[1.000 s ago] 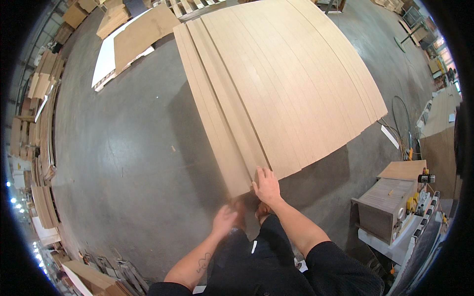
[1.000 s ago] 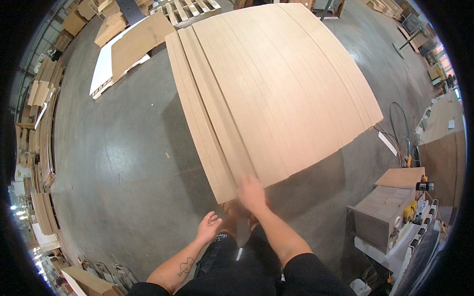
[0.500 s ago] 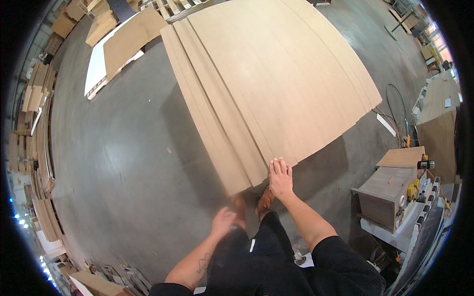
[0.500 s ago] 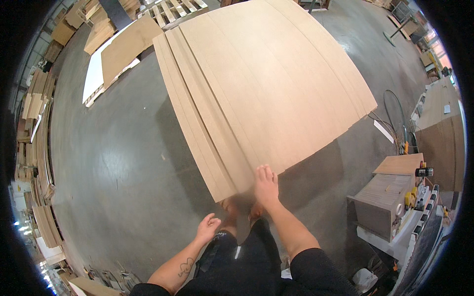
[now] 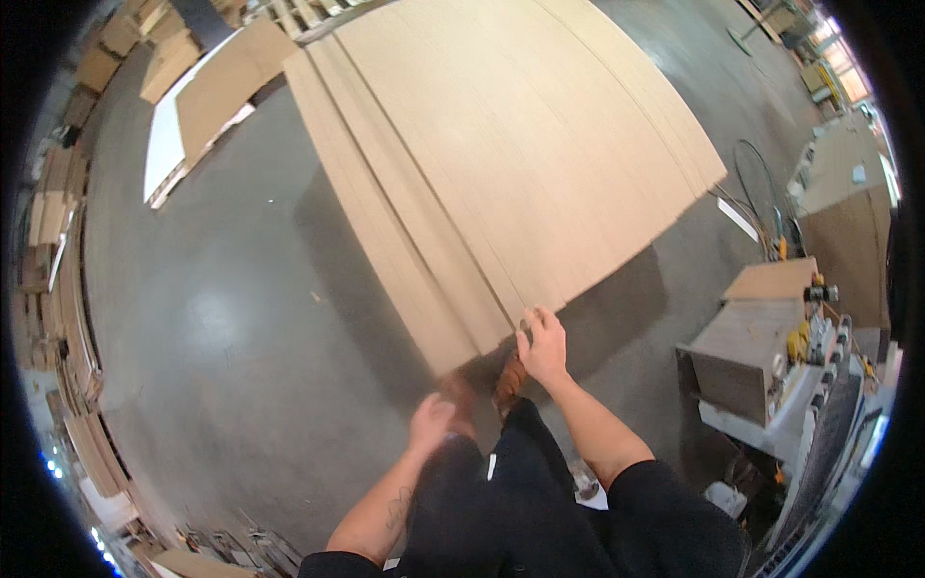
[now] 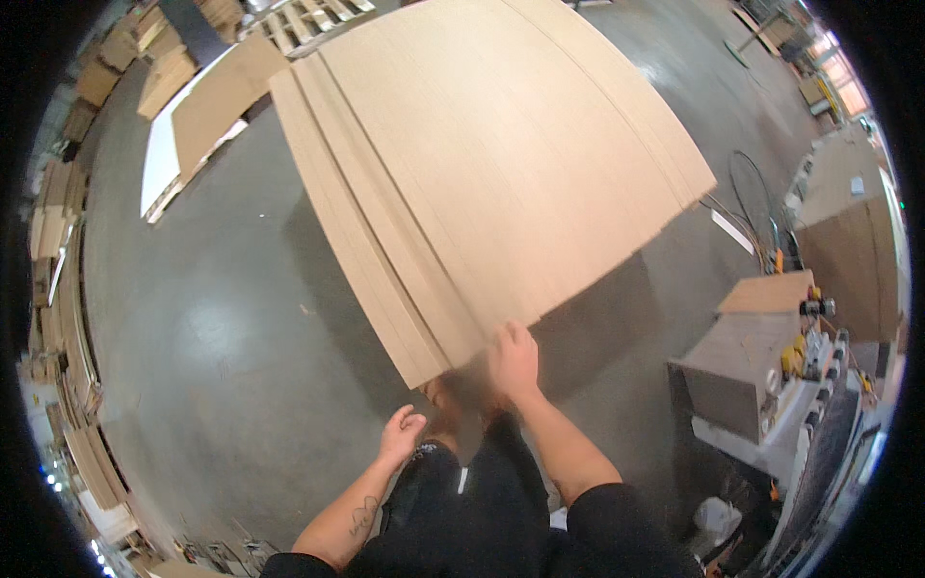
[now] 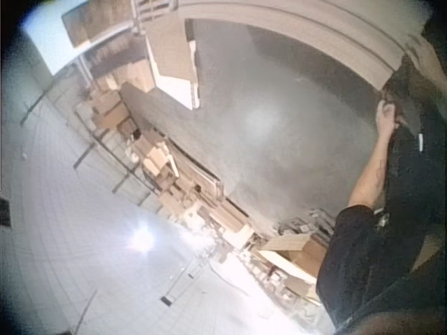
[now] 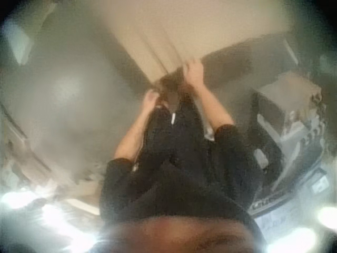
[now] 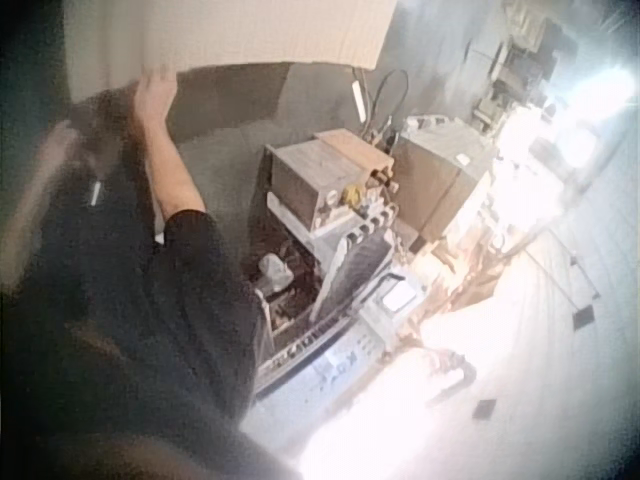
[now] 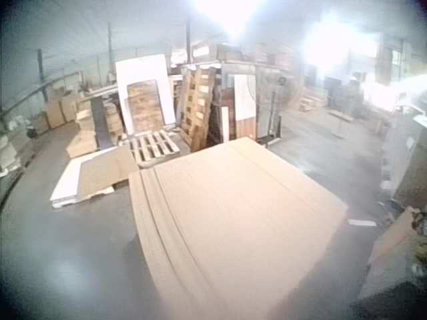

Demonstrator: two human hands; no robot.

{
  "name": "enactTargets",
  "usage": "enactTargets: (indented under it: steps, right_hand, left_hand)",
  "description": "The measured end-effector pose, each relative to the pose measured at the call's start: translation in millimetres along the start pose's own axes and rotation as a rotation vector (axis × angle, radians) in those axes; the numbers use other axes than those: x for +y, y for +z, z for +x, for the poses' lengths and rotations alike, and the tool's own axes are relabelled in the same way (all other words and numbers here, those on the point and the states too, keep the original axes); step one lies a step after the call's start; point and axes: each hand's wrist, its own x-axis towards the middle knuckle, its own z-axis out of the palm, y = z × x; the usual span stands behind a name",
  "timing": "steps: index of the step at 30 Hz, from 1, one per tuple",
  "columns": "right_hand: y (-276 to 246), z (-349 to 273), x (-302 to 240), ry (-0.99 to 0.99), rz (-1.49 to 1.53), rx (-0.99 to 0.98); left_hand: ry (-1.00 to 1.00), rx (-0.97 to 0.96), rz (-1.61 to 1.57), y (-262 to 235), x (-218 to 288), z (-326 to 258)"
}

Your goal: The person moves wooden planks from a table and stacks them onto a larger bundle of wood on the floor, then places a large cardboard sheet over the final stack.

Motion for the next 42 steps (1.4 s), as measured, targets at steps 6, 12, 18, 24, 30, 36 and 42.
enactTargets:
  steps: [6,12,18,24,30,36,42]
  right_hand:
    - [-24,-24,55,0.479,0.153,0.195]
    - [-97,-5,90,0.464,-0.015,0.067]
    - [-134,51,138,0.126,-0.133,-0.178]
    - [-122,109,147,-0.221,-0.238,-0.468]
    - [-59,98,177,-0.327,-0.313,-0.384]
    - [-69,113,177,-0.29,-0.18,-0.476]
    - [-85,79,209,-0.252,0.092,-0.174]
  left_hand:
    - [0.039,-0.099,-0.162,38,65,-2]
    - [0.217,-0.197,-0.133,102,112,37]
    - [0.399,0.143,0.426,163,170,52]
    - [0.412,0.414,0.688,209,182,77]
    - [0.368,0.397,0.769,233,179,88]
    - [0.082,0.038,0.427,216,177,64]
    - [-0.025,-0.12,0.24,200,113,26]
